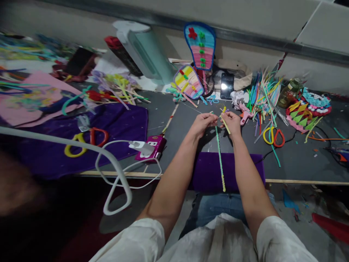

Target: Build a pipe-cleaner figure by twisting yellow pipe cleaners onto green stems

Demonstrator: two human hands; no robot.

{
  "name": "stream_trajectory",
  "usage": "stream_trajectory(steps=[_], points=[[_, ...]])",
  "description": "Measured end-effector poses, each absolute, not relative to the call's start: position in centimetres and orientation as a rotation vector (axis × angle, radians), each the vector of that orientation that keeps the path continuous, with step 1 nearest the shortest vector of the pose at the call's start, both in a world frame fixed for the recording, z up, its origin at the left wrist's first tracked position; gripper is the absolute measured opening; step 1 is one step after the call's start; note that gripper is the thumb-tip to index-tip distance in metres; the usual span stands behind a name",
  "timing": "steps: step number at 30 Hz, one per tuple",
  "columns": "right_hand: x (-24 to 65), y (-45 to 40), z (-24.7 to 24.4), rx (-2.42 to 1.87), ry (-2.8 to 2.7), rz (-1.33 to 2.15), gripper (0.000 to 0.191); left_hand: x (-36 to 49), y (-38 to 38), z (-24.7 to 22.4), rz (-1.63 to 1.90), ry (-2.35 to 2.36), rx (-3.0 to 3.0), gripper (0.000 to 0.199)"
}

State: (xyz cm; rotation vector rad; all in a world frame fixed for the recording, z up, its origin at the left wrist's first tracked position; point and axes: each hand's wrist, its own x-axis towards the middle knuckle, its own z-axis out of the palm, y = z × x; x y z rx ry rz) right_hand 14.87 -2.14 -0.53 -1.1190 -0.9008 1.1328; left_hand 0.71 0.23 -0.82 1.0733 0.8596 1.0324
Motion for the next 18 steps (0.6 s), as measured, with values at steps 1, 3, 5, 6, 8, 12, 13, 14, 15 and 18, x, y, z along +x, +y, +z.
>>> stream_trajectory(steps=[1, 3, 5, 6, 8, 12, 13, 14, 15, 18], points=[[14.96, -2.13, -0.52, -1.101, -0.879, 1.166, 0.034, 0.73, 0.31, -0.94, 1.029, 0.853, 1.061, 0.027], [15.10, -2.14, -0.41, -1.058, -0.842, 1.247, 0.036, 0.79, 0.47, -1.11, 1.033, 0.838, 1.022, 0.029], [15.18, -2.21, -0.27, -1.015, -0.826, 1.314, 0.036, 0.82, 0.60, -1.19, 1.028, 0.826, 0.976, 0.029], [15.19, -2.26, -0.21, -0.999, -0.830, 1.337, 0.036, 0.82, 0.64, -1.20, 1.022, 0.824, 0.954, 0.029], [15.18, -2.36, -0.14, -0.976, -0.858, 1.366, 0.036, 0.81, 0.71, -1.20, 1.016, 0.823, 0.917, 0.028], [15.11, -2.47, -0.22, -0.958, -0.921, 1.366, 0.036, 0.87, 0.68, -1.12, 1.025, 0.818, 0.893, 0.024], [15.10, -2.46, -0.27, -0.961, -0.924, 1.355, 0.035, 0.91, 0.64, -1.07, 1.020, 0.818, 0.898, 0.024], [15.09, -2.43, -0.34, -0.967, -0.922, 1.342, 0.035, 0.95, 0.58, -1.01, 1.014, 0.818, 0.905, 0.024], [15.08, -2.38, -0.40, -0.978, -0.917, 1.328, 0.035, 0.99, 0.52, -0.94, 1.009, 0.822, 0.910, 0.024], [15.04, -2.21, -0.56, -1.006, -0.913, 1.289, 0.035, 1.08, 0.35, -0.76, 1.008, 0.842, 0.929, 0.024]])
